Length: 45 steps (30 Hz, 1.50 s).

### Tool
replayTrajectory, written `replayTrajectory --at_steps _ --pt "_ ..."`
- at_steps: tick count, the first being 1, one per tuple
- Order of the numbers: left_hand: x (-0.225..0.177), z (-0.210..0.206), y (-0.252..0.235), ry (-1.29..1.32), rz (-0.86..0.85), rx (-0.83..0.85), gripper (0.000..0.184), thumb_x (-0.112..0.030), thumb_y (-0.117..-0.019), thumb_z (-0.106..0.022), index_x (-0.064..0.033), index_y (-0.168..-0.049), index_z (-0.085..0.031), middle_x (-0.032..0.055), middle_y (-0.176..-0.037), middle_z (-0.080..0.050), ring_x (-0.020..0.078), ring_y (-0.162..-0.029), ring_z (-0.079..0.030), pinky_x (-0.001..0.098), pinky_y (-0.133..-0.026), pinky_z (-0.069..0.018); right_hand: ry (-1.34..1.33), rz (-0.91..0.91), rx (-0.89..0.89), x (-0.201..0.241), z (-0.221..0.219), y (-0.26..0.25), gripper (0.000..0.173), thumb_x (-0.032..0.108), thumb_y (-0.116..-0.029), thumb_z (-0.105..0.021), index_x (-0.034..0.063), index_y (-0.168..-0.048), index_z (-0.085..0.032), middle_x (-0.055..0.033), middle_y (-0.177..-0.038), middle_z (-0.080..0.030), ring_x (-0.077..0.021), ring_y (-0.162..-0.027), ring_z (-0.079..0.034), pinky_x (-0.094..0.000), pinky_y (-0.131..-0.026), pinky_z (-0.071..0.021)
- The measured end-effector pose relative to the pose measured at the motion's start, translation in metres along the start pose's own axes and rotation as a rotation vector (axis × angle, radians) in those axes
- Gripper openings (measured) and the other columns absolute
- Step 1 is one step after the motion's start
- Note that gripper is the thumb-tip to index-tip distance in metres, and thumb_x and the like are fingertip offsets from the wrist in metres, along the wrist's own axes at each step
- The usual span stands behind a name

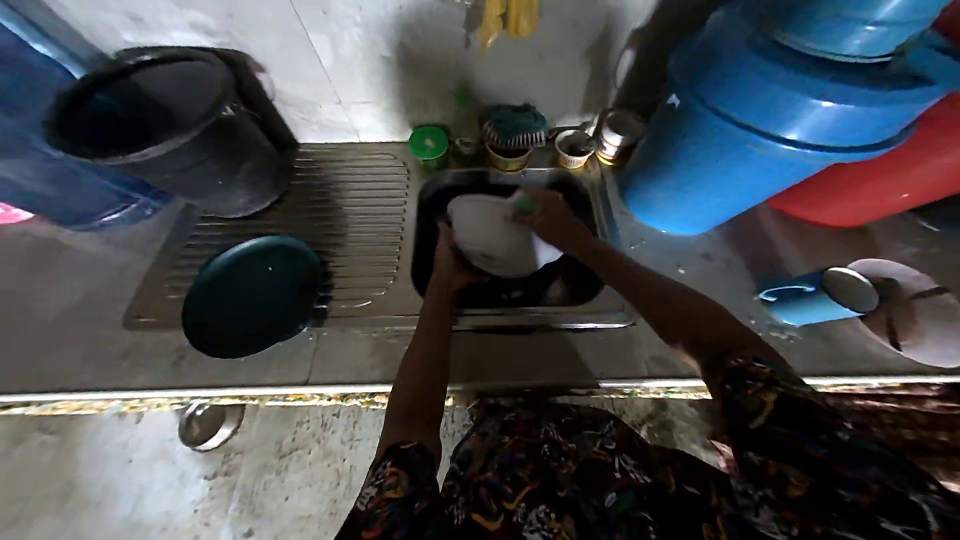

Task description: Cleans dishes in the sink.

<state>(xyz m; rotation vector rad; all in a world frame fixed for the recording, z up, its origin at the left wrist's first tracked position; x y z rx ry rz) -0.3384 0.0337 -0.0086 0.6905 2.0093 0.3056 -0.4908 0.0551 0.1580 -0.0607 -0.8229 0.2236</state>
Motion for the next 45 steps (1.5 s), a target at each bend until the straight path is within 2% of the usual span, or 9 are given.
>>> replayTrajectory --at_steps 4,9,13,16,25,31,35,38,45 --pt "0.023 0.003 -0.013 0.242 -0.048 0.024 0.079 -0.078 -0.0976 -0.019 -0.0212 -0.14 -0.052 0.0138 -0.127 -0.066 0.0337 -0.112 -0.065 0.0595 -0.085 -0.0564 -0.436 -0.289 -0.314 -0.054 0.031 -0.011 0.033 0.031 -0.1015 -0.064 0.0006 -0.115 -0.064 -0.0084 -0.099 -0.066 -0.0118 -0.087 -0.062 -0.0345 -0.081 -0.0542" --pt "-0.005 -0.001 0.006 0.199 -0.264 0.025 0.048 -0.047 -0.1101 -0.035 -0.0132 -0.142 -0.048 0.0093 -0.123 -0.066 0.021 -0.109 -0.067 0.0447 -0.092 -0.0583 -0.51 -0.525 -0.609 -0.144 0.012 0.003 0.051 0.042 -0.1054 -0.054 -0.002 -0.13 -0.061 -0.0221 -0.124 -0.065 -0.0288 -0.114 -0.062 -0.0486 -0.1 -0.0498" --pt "-0.044 -0.02 0.037 -0.177 -0.43 0.05 0.04 -0.034 -0.1091 -0.047 -0.011 -0.141 -0.05 0.0064 -0.115 -0.07 0.015 -0.099 -0.071 0.0382 -0.087 -0.0613 -0.296 -0.432 -0.439 -0.173 -0.026 0.005 0.038 0.018 -0.1083 -0.048 -0.0029 -0.138 -0.058 -0.0279 -0.138 -0.058 -0.0392 -0.129 -0.056 -0.0566 -0.109 -0.0439" --pt "-0.064 -0.059 0.055 -0.489 -0.52 0.042 0.031 -0.022 -0.1089 -0.048 0.0015 -0.126 -0.059 0.0074 -0.098 -0.071 0.011 -0.084 -0.07 0.0334 -0.078 -0.0617 -0.265 -0.318 -0.281 -0.151 -0.032 -0.017 0.042 0.027 -0.1112 -0.042 0.0074 -0.145 -0.057 -0.0192 -0.143 -0.059 -0.034 -0.132 -0.057 -0.056 -0.11 -0.0437" --pt "-0.077 -0.077 0.053 -0.727 -0.686 -0.123 0.047 -0.029 -0.1134 -0.032 0.0066 -0.113 -0.064 0.0152 -0.098 -0.066 0.0166 -0.091 -0.064 0.0378 -0.087 -0.0544 0.104 0.383 -0.437 0.008 -0.044 0.011 0.038 0.004 -0.0918 -0.064 0.0001 -0.13 -0.069 -0.0225 -0.137 -0.064 -0.0417 -0.129 -0.059 -0.0572 -0.109 -0.046" --pt "-0.063 -0.076 0.054 -0.714 -0.65 -0.115 0.047 -0.031 -0.1131 -0.035 0.0052 -0.118 -0.065 0.0165 -0.101 -0.067 0.0177 -0.091 -0.065 0.0392 -0.086 -0.0556 0.07 -0.094 -0.175 -0.051 -0.031 -0.049 0.041 0.023 -0.1093 -0.044 -0.0006 -0.139 -0.061 -0.0234 -0.14 -0.061 -0.0397 -0.134 -0.055 -0.0545 -0.114 -0.0399" --pt "-0.075 -0.056 0.049 -0.531 -0.665 -0.322 0.048 -0.032 -0.1131 -0.032 0.0031 -0.128 -0.061 0.0172 -0.115 -0.067 0.0193 -0.105 -0.066 0.04 -0.095 -0.0544 0.249 0.222 -0.422 0.018 -0.061 0.0 0.032 0.016 -0.1019 -0.057 0.0046 -0.128 -0.07 -0.0172 -0.129 -0.069 -0.0359 -0.122 -0.065 -0.0539 -0.104 -0.0506" --pt "-0.076 -0.026 0.045 -0.326 -0.585 -0.436 0.051 -0.038 -0.113 -0.031 0.0003 -0.135 -0.057 0.0189 -0.125 -0.064 0.0225 -0.111 -0.065 0.0441 -0.097 -0.0549 0.153 0.373 -0.531 -0.001 -0.075 0.03 0.039 0.009 -0.0954 -0.063 0.0059 -0.134 -0.068 -0.0171 -0.143 -0.061 -0.039 -0.134 -0.056 -0.0567 -0.107 -0.0477" --pt "-0.074 -0.028 0.054 -0.439 -0.482 -0.279 0.047 -0.04 -0.1108 -0.041 -0.0026 -0.135 -0.057 0.014 -0.118 -0.065 0.0171 -0.101 -0.065 0.0403 -0.09 -0.0563 -0.134 -0.242 -0.225 -0.085 -0.022 -0.026 0.042 0.017 -0.1093 -0.046 -0.0037 -0.146 -0.052 -0.0274 -0.144 -0.055 -0.0405 -0.136 -0.052 -0.0525 -0.116 -0.0388"
Point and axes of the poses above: each hand's wrist, its own y-axis away from the middle knuckle, its own z-axis out of the back of the hand, x = y × z, the point moved 9 cm from there along -y, towards the middle knuckle
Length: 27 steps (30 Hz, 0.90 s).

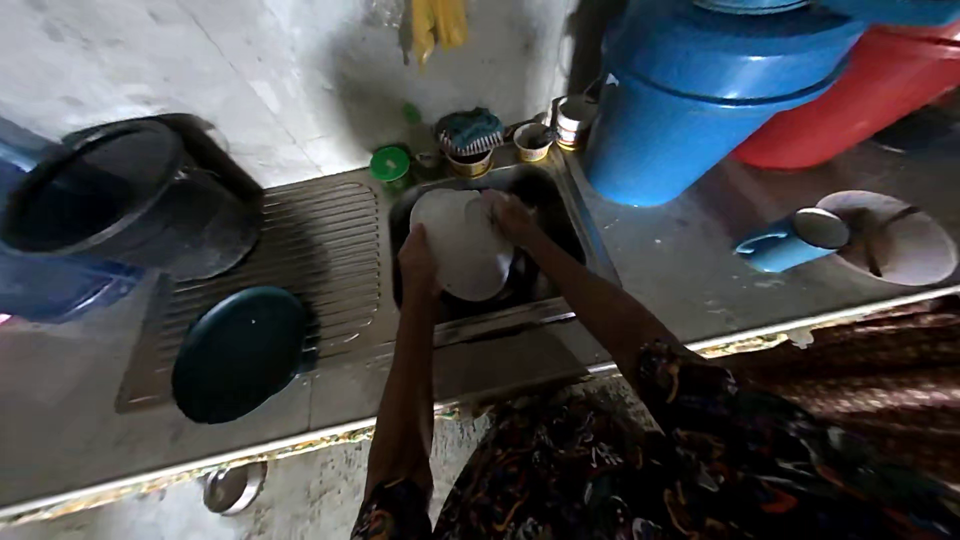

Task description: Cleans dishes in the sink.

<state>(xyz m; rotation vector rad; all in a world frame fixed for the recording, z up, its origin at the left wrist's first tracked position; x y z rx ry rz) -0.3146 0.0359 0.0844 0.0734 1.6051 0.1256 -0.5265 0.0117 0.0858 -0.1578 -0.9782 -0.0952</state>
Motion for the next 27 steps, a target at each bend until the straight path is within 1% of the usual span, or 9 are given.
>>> replayTrajectory --at_steps 3,6,9,11,13,17,20,23,27 --pt "-0.014 -0.005 0.008 -0.334 -0.093 0.085 0.057 -0.052 -0.1083 -0.041 -0.0064 -0.136 -0.059 0.0182 -0.12 -0.066 0.0249 -0.103 -0.065 0.0497 -0.091 -0.0538 0.108 0.075 -0.039 0.038 -0.008 0.004 0.041 0.017 -0.1084 -0.048 -0.0002 -0.145 -0.055 -0.0247 -0.149 -0.053 -0.0395 -0.142 -0.046 -0.0509 -0.12 -0.0322" --pt "-0.021 -0.008 0.008 -0.476 -0.237 0.044 0.054 -0.041 -0.111 -0.037 -0.0014 -0.143 -0.053 0.0225 -0.134 -0.061 0.0293 -0.121 -0.061 0.0514 -0.104 -0.0491 0.24 0.328 -0.178 0.088 -0.03 0.056 0.045 0.021 -0.0965 -0.07 0.0012 -0.136 -0.064 -0.021 -0.14 -0.061 -0.0354 -0.135 -0.053 -0.047 -0.12 -0.0363" --pt "-0.016 -0.006 0.014 -0.158 -0.253 0.103 0.049 -0.021 -0.1118 -0.033 0.001 -0.155 -0.031 0.018 -0.148 -0.049 0.0149 -0.129 -0.054 0.0322 -0.109 -0.0461 0.401 0.679 -0.371 0.106 -0.057 0.111 0.025 0.016 -0.0903 -0.075 0.0115 -0.115 -0.079 -0.0114 -0.122 -0.074 -0.0298 -0.119 -0.066 -0.0466 -0.11 -0.0473" --pt "-0.006 -0.001 0.018 0.066 -0.209 0.126 0.049 -0.02 -0.1118 -0.024 0.0041 -0.155 -0.024 0.0188 -0.144 -0.048 0.0121 -0.121 -0.055 0.0287 -0.102 -0.0491 0.439 0.724 -0.323 0.081 -0.066 0.126 0.031 0.015 -0.0971 -0.067 0.0151 -0.128 -0.074 -0.0078 -0.138 -0.067 -0.0281 -0.134 -0.058 -0.0481 -0.12 -0.0384" --pt "0.011 -0.002 0.011 0.311 -0.098 0.116 0.045 -0.024 -0.1138 -0.018 0.0021 -0.149 -0.029 0.0137 -0.132 -0.052 0.0108 -0.113 -0.058 0.0299 -0.097 -0.0515 0.373 0.659 -0.334 0.058 -0.043 0.13 0.035 0.015 -0.0997 -0.064 0.0135 -0.134 -0.07 -0.01 -0.147 -0.06 -0.0299 -0.142 -0.05 -0.0492 -0.122 -0.0339" --pt "0.027 -0.017 0.017 0.37 -0.063 0.198 0.045 -0.023 -0.1139 -0.019 0.0018 -0.149 -0.03 0.0117 -0.136 -0.052 0.0096 -0.117 -0.056 0.0292 -0.101 -0.0498 0.133 0.273 -0.508 0.007 0.028 0.109 0.038 0.006 -0.1003 -0.059 -0.0018 -0.137 -0.063 -0.0214 -0.148 -0.056 -0.0363 -0.141 -0.048 -0.0485 -0.121 -0.0346" --pt "0.037 -0.036 0.024 0.348 -0.097 0.309 0.048 -0.026 -0.114 -0.02 -0.0023 -0.155 -0.026 0.0094 -0.142 -0.051 0.0076 -0.122 -0.055 0.0284 -0.103 -0.0499 -0.284 -0.121 -0.348 -0.03 0.079 0.094 0.045 0.023 -0.1104 -0.046 -0.0009 -0.148 -0.05 -0.022 -0.146 -0.056 -0.031 -0.135 -0.055 -0.0463 -0.115 -0.0428" --pt "0.048 -0.062 0.028 0.213 -0.025 0.276 0.049 -0.036 -0.1138 -0.023 -0.0082 -0.151 -0.038 0.0065 -0.131 -0.06 0.0095 -0.113 -0.062 0.0325 -0.095 -0.055 -0.889 -0.281 -0.12 -0.036 0.106 0.102 0.027 0.023 -0.1072 -0.053 0.0052 -0.128 -0.054 -0.0064 -0.1 -0.069 -0.0124 -0.086 -0.068 -0.0307 -0.076 -0.0598" --pt "0.061 -0.107 0.046 -0.049 -0.007 0.304 0.037 -0.018 -0.1111 -0.039 0.0007 -0.141 -0.048 0.0172 -0.127 -0.061 0.0194 -0.109 -0.061 0.0386 -0.093 -0.0539 -0.93 -0.256 0.006 0.009 0.149 0.135 0.018 0.0 -0.0937 -0.061 0.006 -0.111 -0.06 -0.004 -0.085 -0.071 -0.0128 -0.073 -0.07 -0.0301 -0.067 -0.0615"
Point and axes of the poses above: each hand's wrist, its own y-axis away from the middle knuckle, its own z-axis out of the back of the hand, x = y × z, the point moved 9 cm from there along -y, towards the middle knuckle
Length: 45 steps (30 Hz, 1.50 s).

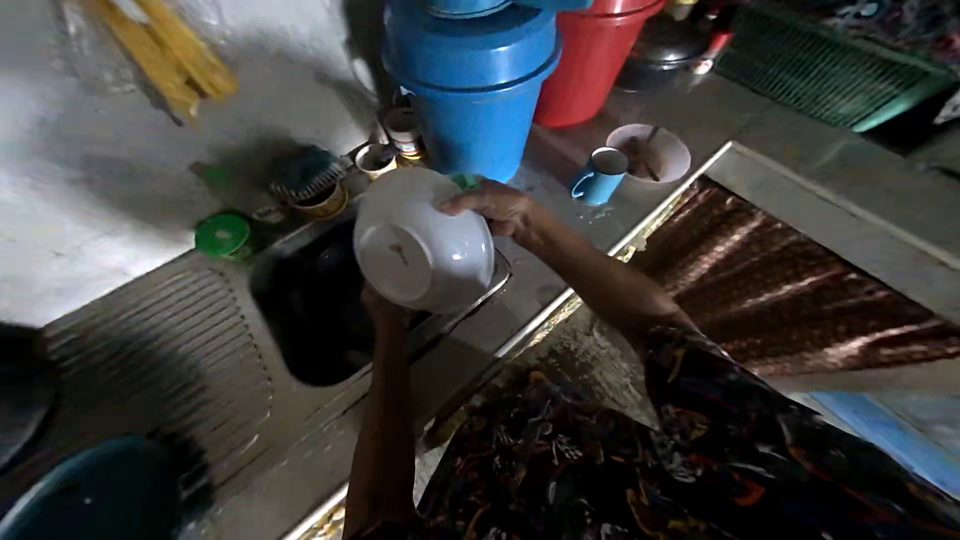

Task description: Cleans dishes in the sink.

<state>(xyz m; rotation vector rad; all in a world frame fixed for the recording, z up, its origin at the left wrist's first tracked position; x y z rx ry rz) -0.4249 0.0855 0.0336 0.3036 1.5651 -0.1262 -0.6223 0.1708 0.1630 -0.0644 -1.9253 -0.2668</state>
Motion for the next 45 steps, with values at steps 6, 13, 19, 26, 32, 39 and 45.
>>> replayTrajectory --at_steps 6,13,19,26,32,39,45 --pt "0.002 -0.081 0.011 -0.186 0.008 0.252 0.04 -0.011 -0.1081 -0.047 0.0028 -0.145 -0.049 0.0248 -0.137 -0.058 0.0324 -0.118 -0.062 0.048 -0.098 -0.0529 1.001 0.101 -0.082 0.037 0.018 0.074 0.048 0.008 -0.0878 -0.079 0.0045 -0.133 -0.063 -0.0149 -0.12 -0.066 -0.0225 -0.104 -0.064 -0.0421 -0.091 -0.0545" --pt "-0.041 -0.017 0.015 -0.536 -0.218 0.042 0.033 -0.015 -0.1043 -0.058 -0.003 -0.134 -0.064 0.024 -0.128 -0.065 0.041 -0.122 -0.059 0.0604 -0.104 -0.0461 1.772 0.099 0.014 -0.044 0.068 0.062 0.046 0.018 -0.1021 -0.062 -0.0047 -0.141 -0.056 -0.0417 -0.122 -0.061 -0.063 -0.114 -0.058 -0.0764 -0.095 -0.0418" --pt "-0.063 0.187 0.067 -0.804 -0.142 -0.528 0.038 -0.021 -0.1038 -0.057 -0.007 -0.139 -0.062 0.0199 -0.139 -0.062 0.0415 -0.133 -0.054 0.0596 -0.109 -0.0427 1.726 0.324 -0.05 -0.082 0.109 0.062 0.044 0.011 -0.0983 -0.064 -0.0024 -0.14 -0.059 -0.0411 -0.125 -0.06 -0.064 -0.114 -0.058 -0.0782 -0.088 -0.0441" --pt "-0.035 0.431 0.178 -0.776 0.467 -1.167 0.073 -0.039 -0.096 -0.065 -0.0049 -0.155 -0.038 0.0362 -0.151 -0.04 0.0563 -0.141 -0.036 0.0701 -0.106 -0.0384 1.57 0.009 0.05 -0.061 0.118 0.043 0.075 0.038 -0.095 -0.074 -0.008 -0.147 -0.045 -0.0417 -0.129 -0.057 -0.06 -0.119 -0.056 -0.0744 -0.1 -0.0402" --pt "0.027 0.503 0.192 -0.553 0.546 -1.052 0.071 -0.04 -0.0942 -0.074 0.009 -0.14 -0.05 0.0349 -0.136 -0.055 0.0486 -0.125 -0.056 0.0633 -0.104 -0.0457 1.328 0.193 -0.003 -0.026 0.055 0.039 0.06 0.036 -0.1009 -0.064 -0.0003 -0.146 -0.049 -0.0359 -0.126 -0.061 -0.052 -0.114 -0.06 -0.0691 -0.097 -0.0444" --pt "0.008 0.441 0.153 -0.236 0.227 -1.098 0.056 -0.016 -0.1068 -0.045 -0.0031 -0.158 -0.025 0.0264 -0.148 -0.048 0.0346 -0.121 -0.063 0.0513 -0.095 -0.0573 0.929 0.048 0.128 -0.063 -0.013 -0.006 0.042 0.023 -0.1049 -0.059 0.0133 -0.145 -0.054 -0.019 -0.125 -0.065 -0.0281 -0.099 -0.066 -0.0488 -0.086 -0.0549" --pt "-0.01 0.359 0.121 -0.036 0.067 -1.05 0.047 -0.016 -0.1072 -0.047 0.0015 -0.149 -0.037 0.026 -0.135 -0.056 0.0309 -0.107 -0.068 0.048 -0.087 -0.0604 0.858 -0.112 0.277 -0.149 -0.061 -0.085 0.042 0.022 -0.1044 -0.06 0.0123 -0.145 -0.053 -0.021 -0.13 -0.062 -0.032 -0.104 -0.066 -0.0495 -0.084 -0.0559"
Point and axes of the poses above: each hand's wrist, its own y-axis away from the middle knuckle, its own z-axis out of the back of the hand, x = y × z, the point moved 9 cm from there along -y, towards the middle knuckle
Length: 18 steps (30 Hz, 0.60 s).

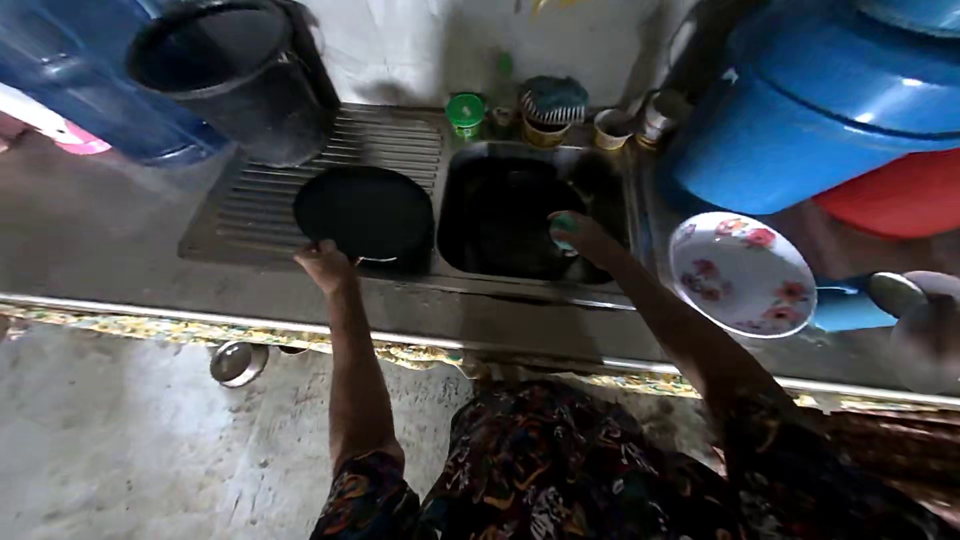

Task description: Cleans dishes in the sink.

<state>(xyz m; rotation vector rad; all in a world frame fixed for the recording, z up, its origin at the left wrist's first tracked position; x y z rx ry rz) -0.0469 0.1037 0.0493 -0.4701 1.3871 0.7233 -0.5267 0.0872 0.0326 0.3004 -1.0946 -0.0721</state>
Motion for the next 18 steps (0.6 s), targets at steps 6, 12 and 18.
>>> replayTrajectory --at_steps 6,12,18 --pt "0.002 -0.077 0.055 0.187 0.185 0.208 0.038 -0.01 -0.1027 -0.048 -0.0013 -0.14 -0.049 0.019 -0.117 -0.061 0.024 -0.092 -0.064 0.0435 -0.08 -0.0578 0.417 -0.001 0.007 -0.039 -0.042 -0.111 0.055 0.027 -0.1007 -0.067 0.0035 -0.148 -0.05 -0.0307 -0.14 -0.055 -0.0481 -0.129 -0.054 -0.0641 -0.107 -0.0444" --pt "-0.008 -0.117 0.074 0.328 0.185 0.298 0.041 -0.004 -0.1055 -0.04 -0.0035 -0.146 -0.041 0.0166 -0.121 -0.058 0.0213 -0.1 -0.062 0.0412 -0.084 -0.0553 0.656 -0.104 -0.06 -0.007 -0.073 -0.114 0.073 0.032 -0.0968 -0.07 0.0077 -0.158 -0.038 -0.0318 -0.158 -0.036 -0.0527 -0.146 -0.033 -0.0721 -0.117 -0.0237" --pt "-0.008 -0.125 0.063 0.152 0.066 0.378 0.04 -0.012 -0.11 -0.039 -0.0015 -0.148 -0.04 0.0216 -0.13 -0.058 0.0246 -0.109 -0.062 0.0428 -0.092 -0.0536 0.551 -0.033 0.198 0.041 -0.089 -0.072 0.044 0.017 -0.1131 -0.037 -0.0069 -0.151 -0.039 -0.0254 -0.153 -0.045 -0.0325 -0.143 -0.044 -0.0404 -0.12 -0.0331"
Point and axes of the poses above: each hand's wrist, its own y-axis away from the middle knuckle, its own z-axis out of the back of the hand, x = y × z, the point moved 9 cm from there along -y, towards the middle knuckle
